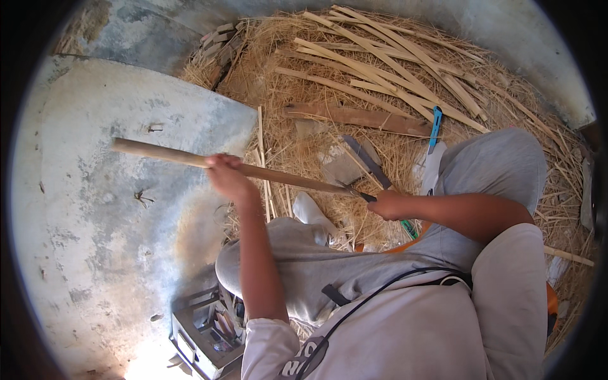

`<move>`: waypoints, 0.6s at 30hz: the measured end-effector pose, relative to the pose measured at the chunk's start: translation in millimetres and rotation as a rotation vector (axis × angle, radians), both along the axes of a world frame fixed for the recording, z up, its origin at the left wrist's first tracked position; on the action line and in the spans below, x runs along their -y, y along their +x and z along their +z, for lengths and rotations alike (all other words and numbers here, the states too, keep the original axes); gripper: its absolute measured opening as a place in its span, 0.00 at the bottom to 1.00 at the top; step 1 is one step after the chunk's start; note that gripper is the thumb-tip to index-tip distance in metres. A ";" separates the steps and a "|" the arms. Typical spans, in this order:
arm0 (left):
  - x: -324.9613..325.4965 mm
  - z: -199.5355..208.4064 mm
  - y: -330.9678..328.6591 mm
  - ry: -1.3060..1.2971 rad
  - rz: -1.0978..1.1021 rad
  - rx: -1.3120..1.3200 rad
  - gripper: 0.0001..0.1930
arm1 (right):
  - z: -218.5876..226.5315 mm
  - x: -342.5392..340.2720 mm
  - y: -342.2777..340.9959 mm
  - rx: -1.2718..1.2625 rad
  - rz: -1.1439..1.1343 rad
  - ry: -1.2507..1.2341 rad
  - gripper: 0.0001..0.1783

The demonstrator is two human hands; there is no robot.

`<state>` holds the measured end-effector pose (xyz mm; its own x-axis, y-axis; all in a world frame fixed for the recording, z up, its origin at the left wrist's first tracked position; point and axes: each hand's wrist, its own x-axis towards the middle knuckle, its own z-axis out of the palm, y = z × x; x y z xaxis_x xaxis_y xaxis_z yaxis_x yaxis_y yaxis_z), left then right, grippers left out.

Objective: The person sits on a straw-covered floor and uses a knife to split a long bamboo pole into thin strips. They hold the pole with one hand and use the knife to carefully shave and split the material, creating thin, flexible strips that are placed on the floor.

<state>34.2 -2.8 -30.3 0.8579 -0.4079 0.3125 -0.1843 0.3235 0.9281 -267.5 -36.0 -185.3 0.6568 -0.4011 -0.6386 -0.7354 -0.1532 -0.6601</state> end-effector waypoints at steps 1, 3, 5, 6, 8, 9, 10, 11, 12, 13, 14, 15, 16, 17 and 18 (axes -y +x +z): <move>-0.7 -30.5 -4.0 0.010 -0.007 0.012 0.14 | -6.0 -3.6 3.2 -0.071 0.092 -0.084 0.26; -2.6 -43.2 -2.4 0.010 -0.030 -0.032 0.13 | 12.2 -1.9 8.6 0.066 0.006 -0.039 0.27; 2.3 -22.5 -9.4 0.002 -0.058 -0.085 0.14 | 42.1 14.2 9.7 0.172 -0.089 -0.037 0.27; 0.7 -6.7 -16.2 0.000 -0.068 -0.112 0.14 | 60.7 20.7 9.4 0.213 -0.123 -0.050 0.27; 0.7 22.2 -27.9 -0.080 -0.137 -0.064 0.15 | 64.2 26.6 3.1 0.303 -0.203 -0.086 0.26; -1.2 31.5 -30.8 -0.124 -0.155 -0.044 0.15 | 57.1 26.6 3.7 0.354 -0.242 -0.105 0.25; -1.4 36.0 -33.2 -0.168 -0.174 -0.024 0.16 | 50.4 26.7 3.7 0.405 -0.281 -0.125 0.25; 0.0 36.2 -35.0 -0.184 -0.181 -0.023 0.17 | 43.7 27.2 2.8 0.408 -0.328 -0.098 0.24; -2.0 33.5 -36.6 -0.165 -0.167 -0.017 0.17 | 42.0 24.5 5.0 0.412 -0.359 -0.063 0.24; -0.6 28.8 -41.0 -0.147 -0.154 -0.013 0.17 | 40.1 22.0 6.8 0.415 -0.392 -0.028 0.24; -0.6 24.6 -45.4 -0.129 -0.142 -0.008 0.17 | 37.3 19.7 7.7 0.414 -0.395 0.000 0.23; 0.4 24.0 -49.1 -0.108 -0.140 0.055 0.18 | 36.4 20.6 8.1 0.416 -0.405 0.020 0.23; 1.0 25.5 -51.7 -0.103 -0.152 0.058 0.18 | 35.4 21.5 8.4 0.417 -0.414 0.039 0.23; 1.5 28.2 -54.2 -0.097 -0.165 0.061 0.18 | 34.5 22.5 8.9 0.425 -0.416 0.040 0.22; 2.7 29.2 -55.9 -0.092 -0.180 0.059 0.18 | 35.0 24.2 8.7 0.429 -0.420 0.039 0.22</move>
